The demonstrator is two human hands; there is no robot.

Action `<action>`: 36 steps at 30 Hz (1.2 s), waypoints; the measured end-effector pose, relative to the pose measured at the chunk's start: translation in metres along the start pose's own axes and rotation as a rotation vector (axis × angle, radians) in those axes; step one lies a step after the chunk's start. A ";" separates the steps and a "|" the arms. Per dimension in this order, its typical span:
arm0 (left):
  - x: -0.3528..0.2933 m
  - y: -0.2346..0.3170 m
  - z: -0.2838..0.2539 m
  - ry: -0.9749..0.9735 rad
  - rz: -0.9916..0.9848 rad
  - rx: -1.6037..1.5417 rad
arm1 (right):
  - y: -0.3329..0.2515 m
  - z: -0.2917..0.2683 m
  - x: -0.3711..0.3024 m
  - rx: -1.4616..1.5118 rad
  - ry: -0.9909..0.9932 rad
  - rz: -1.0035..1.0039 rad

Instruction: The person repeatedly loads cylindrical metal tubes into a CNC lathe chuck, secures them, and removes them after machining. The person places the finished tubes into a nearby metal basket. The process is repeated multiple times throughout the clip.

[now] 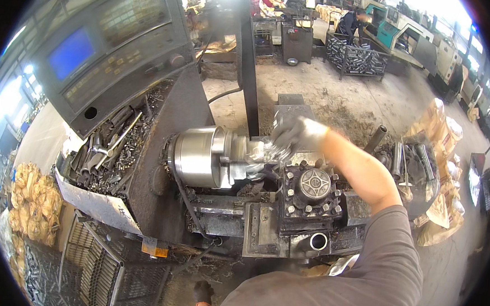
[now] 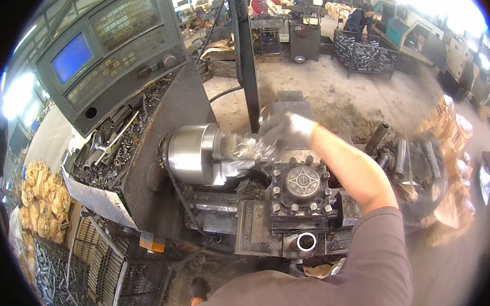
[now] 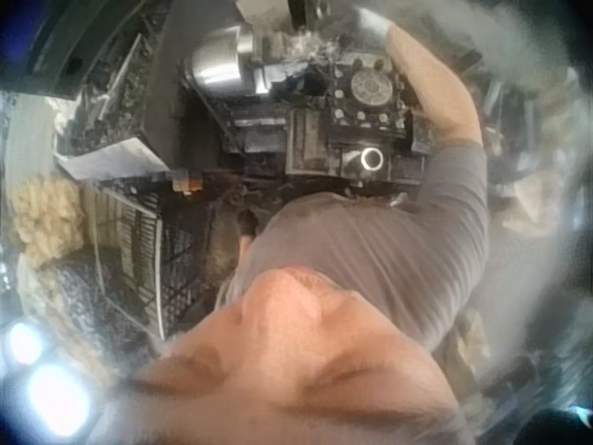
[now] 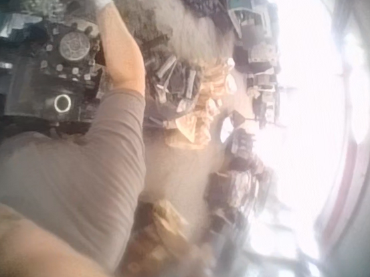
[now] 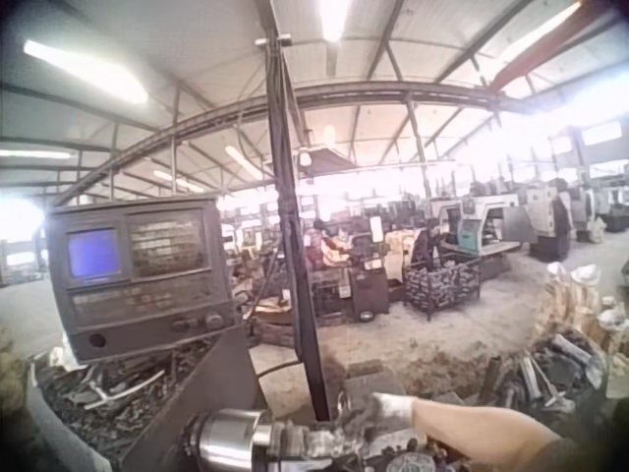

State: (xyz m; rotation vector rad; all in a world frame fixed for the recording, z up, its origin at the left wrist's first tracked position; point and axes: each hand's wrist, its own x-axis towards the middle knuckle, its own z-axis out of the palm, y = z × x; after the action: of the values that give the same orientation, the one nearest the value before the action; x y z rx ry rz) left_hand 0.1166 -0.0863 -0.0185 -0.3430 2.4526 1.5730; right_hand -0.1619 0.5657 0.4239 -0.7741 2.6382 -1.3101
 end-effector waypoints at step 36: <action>0.047 0.440 0.085 0.161 1.054 0.687 | 0.129 -0.037 0.029 -0.513 -0.213 0.137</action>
State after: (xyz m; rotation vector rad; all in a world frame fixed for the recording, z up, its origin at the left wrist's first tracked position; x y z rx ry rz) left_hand -0.0581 0.1651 0.3119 1.1217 3.2887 0.7439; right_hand -0.2497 0.6428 0.3522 -0.7154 2.8079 -0.4828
